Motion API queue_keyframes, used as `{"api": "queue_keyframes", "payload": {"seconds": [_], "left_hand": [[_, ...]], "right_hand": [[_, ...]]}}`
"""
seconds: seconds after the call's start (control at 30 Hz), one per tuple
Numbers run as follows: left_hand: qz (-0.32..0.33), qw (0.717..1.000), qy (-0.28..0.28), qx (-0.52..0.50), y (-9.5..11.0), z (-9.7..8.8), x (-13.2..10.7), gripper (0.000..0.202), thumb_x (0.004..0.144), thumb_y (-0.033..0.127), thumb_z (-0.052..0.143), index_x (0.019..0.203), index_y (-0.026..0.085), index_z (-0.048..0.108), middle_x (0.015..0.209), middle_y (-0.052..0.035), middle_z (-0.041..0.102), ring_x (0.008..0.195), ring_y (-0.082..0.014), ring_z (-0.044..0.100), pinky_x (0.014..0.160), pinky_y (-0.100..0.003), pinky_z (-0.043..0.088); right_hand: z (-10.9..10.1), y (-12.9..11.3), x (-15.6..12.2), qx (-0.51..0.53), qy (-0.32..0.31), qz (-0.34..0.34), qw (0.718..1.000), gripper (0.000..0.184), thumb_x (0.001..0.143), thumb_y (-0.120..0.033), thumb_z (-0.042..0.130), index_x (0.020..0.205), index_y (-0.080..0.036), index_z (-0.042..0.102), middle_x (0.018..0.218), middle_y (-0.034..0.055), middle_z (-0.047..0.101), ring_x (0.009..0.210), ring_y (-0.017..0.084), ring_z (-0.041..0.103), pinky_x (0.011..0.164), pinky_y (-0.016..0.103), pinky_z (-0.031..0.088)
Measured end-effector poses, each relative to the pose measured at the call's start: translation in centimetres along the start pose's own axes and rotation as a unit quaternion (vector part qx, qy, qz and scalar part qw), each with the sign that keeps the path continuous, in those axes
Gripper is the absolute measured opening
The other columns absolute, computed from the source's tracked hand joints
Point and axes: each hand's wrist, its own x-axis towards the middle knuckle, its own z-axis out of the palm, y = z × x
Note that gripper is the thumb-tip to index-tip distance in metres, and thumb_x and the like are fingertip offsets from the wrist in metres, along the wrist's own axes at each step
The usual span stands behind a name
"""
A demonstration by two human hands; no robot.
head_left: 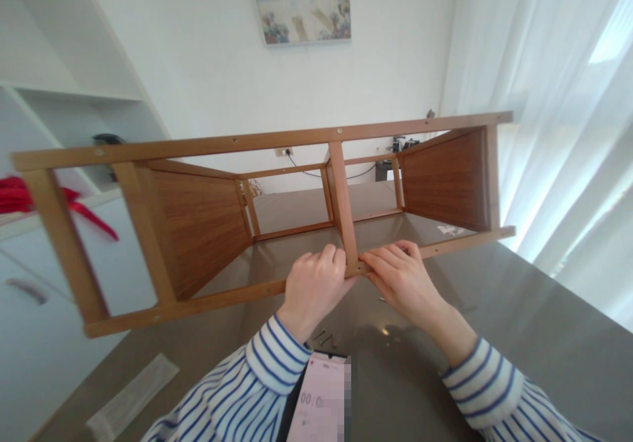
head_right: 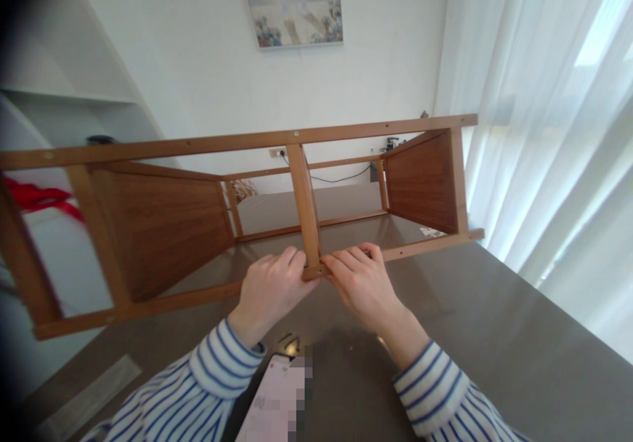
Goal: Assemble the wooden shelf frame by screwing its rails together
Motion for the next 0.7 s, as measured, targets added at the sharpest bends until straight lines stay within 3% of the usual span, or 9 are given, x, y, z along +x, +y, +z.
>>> {"api": "queue_keyframes", "payload": {"seconds": [0.7], "left_hand": [[0.014, 0.998, 0.057, -0.008, -0.18, 0.37, -0.06, 0.025, 0.083, 0.041, 0.057, 0.073, 0.018, 0.058, 0.067, -0.0036, 0.059, 0.06, -0.0222, 0.061, 0.053, -0.032, 0.036]], "right_hand": [[0.06, 0.0, -0.22, -0.008, 0.0, -0.007, 1.0, 0.033, 0.094, -0.021, 0.043, 0.124, -0.017, 0.054, 0.108, 0.0061, 0.067, 0.093, 0.018, 0.054, 0.094, 0.039, 0.028]]}}
